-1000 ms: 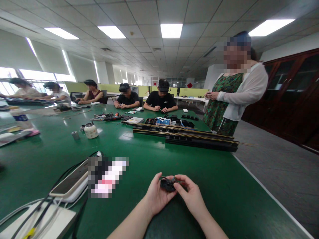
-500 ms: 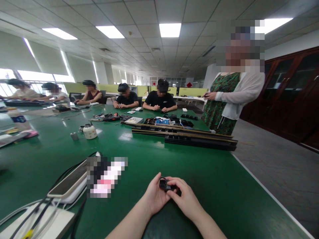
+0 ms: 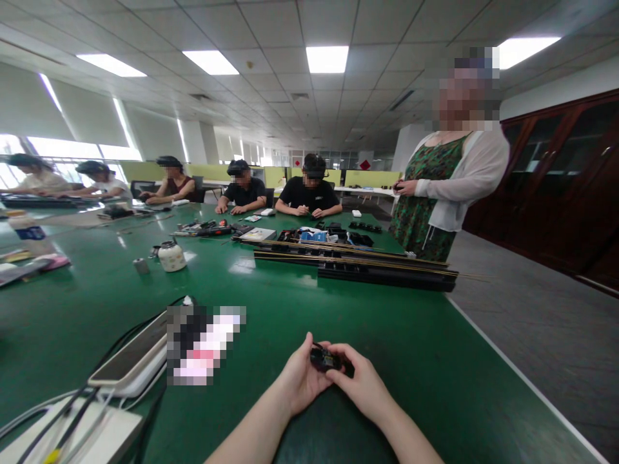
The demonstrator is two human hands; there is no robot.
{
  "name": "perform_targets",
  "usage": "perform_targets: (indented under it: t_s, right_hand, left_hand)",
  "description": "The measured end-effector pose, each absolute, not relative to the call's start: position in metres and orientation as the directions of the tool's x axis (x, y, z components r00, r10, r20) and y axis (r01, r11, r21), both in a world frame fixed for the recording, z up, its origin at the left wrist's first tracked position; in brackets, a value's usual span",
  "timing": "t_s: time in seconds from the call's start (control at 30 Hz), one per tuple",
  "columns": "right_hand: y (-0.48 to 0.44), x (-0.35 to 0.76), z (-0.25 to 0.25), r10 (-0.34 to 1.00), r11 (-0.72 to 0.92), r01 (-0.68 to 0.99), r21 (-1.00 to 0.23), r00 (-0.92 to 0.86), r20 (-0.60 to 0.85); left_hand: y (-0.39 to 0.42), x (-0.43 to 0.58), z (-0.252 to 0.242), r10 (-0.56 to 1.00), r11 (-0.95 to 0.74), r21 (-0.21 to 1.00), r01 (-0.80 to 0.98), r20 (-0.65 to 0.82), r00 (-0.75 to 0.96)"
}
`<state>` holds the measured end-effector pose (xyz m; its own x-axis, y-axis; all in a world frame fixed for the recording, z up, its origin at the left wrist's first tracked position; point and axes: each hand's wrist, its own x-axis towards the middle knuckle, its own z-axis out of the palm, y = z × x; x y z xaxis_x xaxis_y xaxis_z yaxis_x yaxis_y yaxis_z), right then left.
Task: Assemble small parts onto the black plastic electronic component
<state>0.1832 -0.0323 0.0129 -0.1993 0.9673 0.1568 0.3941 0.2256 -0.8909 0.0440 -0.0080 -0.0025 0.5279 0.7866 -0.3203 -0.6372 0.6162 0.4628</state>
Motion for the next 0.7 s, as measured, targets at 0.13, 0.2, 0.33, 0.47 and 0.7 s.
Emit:
perform_targets:
  t_s: [0.13, 0.2, 0.33, 0.47, 0.7]
  right_hand:
    - [-0.031, 0.185, 0.012, 0.973, 0.213, 0.397, -0.893, -0.168, 0.158]
    - [-0.03, 0.187, 0.011, 0.975, 0.209, 0.397, -0.894, -0.156, 0.159]
    - [-0.029, 0.188, 0.009, 0.977, 0.198, 0.403, -0.894, -0.148, 0.15]
    - [-0.03, 0.188, 0.01, 0.978, 0.194, 0.444, -0.875, -0.159, 0.137]
    - [-0.028, 0.189, 0.004, 0.981, 0.183, 0.52, -0.834, -0.146, 0.125]
  left_hand:
    - [-0.006, 0.043, 0.001, 0.824, 0.566, 0.534, -0.628, -0.358, 0.438]
    - [-0.004, 0.041, 0.001, 0.86, 0.511, 0.604, -0.612, -0.362, 0.361]
    - [0.001, 0.036, -0.005, 0.939, 0.343, 0.769, -0.539, -0.269, 0.214]
    - [0.004, 0.034, -0.011, 0.964, 0.248, 0.888, -0.387, -0.188, 0.186]
    - [0.001, 0.028, -0.01, 0.987, -0.001, 1.0, -0.027, 0.005, 0.16]
